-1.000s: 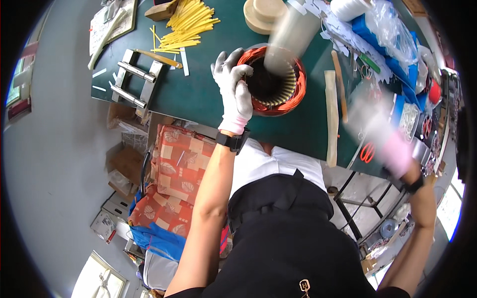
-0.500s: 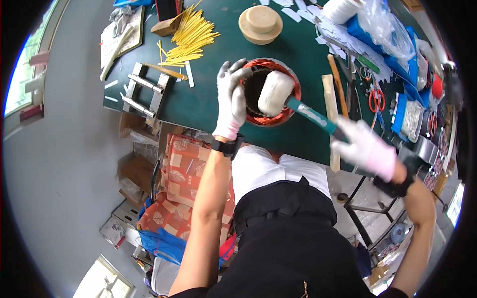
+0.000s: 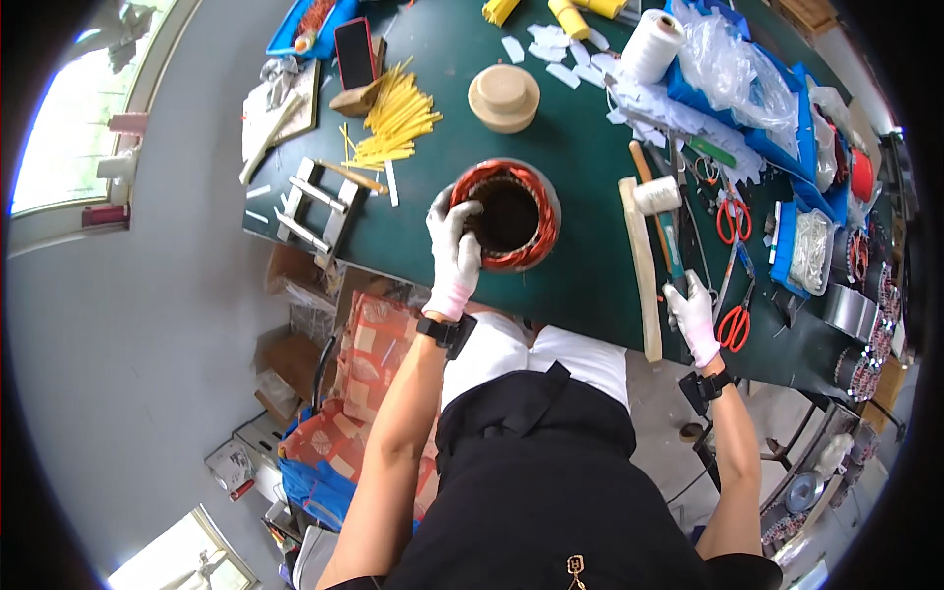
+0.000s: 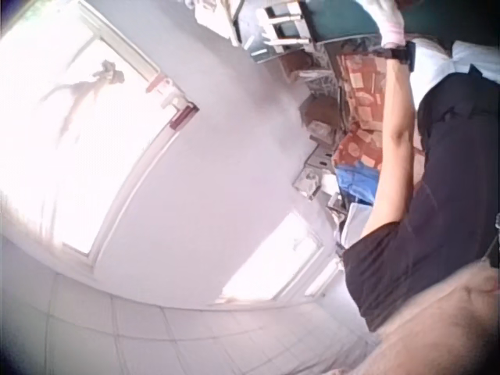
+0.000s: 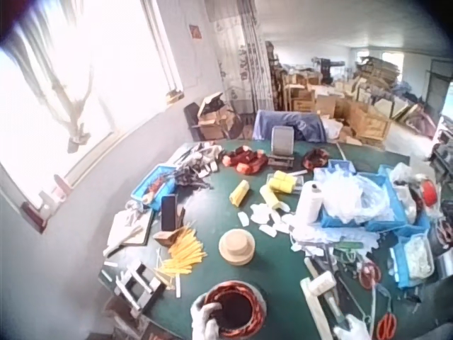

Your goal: Assembling a motor stator by inserting insulation paper and shaping the coils using a mallet and blocks.

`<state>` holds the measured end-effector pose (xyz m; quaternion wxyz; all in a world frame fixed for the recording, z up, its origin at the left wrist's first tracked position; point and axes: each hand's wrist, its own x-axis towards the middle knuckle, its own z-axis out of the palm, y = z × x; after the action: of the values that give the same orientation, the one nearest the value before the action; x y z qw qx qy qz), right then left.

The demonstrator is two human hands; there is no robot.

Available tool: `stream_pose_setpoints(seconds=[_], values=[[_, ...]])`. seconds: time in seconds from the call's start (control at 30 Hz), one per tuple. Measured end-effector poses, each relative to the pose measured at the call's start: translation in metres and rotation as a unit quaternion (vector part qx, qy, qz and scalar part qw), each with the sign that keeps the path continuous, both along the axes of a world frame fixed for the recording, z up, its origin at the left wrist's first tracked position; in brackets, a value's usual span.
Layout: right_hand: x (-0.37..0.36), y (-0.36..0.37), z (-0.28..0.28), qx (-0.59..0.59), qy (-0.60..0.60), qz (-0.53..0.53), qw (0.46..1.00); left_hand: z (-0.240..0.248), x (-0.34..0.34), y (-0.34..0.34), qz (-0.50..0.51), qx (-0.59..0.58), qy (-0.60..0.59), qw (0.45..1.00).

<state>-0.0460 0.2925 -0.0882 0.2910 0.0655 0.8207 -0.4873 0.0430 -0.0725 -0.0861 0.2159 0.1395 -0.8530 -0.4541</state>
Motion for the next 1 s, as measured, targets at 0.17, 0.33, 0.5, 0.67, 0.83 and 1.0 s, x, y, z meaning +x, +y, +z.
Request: stream_pose_setpoints(seconds=[0.17,0.33,0.5,0.67,0.83,1.0], values=[[-0.013,0.026,-0.025,0.080,0.007,-0.060,0.995,-0.018,-0.004,-0.032,-0.089,0.016,0.001,0.996],[-0.008,0.038,-0.044,0.373,0.257,-0.005,0.891,-0.011,-0.029,-0.062,-0.200,-0.051,-0.019,0.978],[0.029,-0.028,-0.051,0.406,0.377,0.009,0.832,0.002,-0.058,-0.080,-0.322,-0.076,-0.022,0.943],[0.069,-0.120,-0.053,0.391,0.244,0.004,0.887,0.017,-0.062,-0.086,-0.382,0.018,-0.031,0.924],[0.101,-0.127,-0.049,0.368,0.197,-0.070,0.906,0.046,-0.019,-0.095,-0.253,0.314,-0.144,0.904],[0.102,-0.090,-0.053,0.356,0.216,-0.101,0.903,0.088,0.026,-0.092,-0.234,0.302,-0.136,0.914]])
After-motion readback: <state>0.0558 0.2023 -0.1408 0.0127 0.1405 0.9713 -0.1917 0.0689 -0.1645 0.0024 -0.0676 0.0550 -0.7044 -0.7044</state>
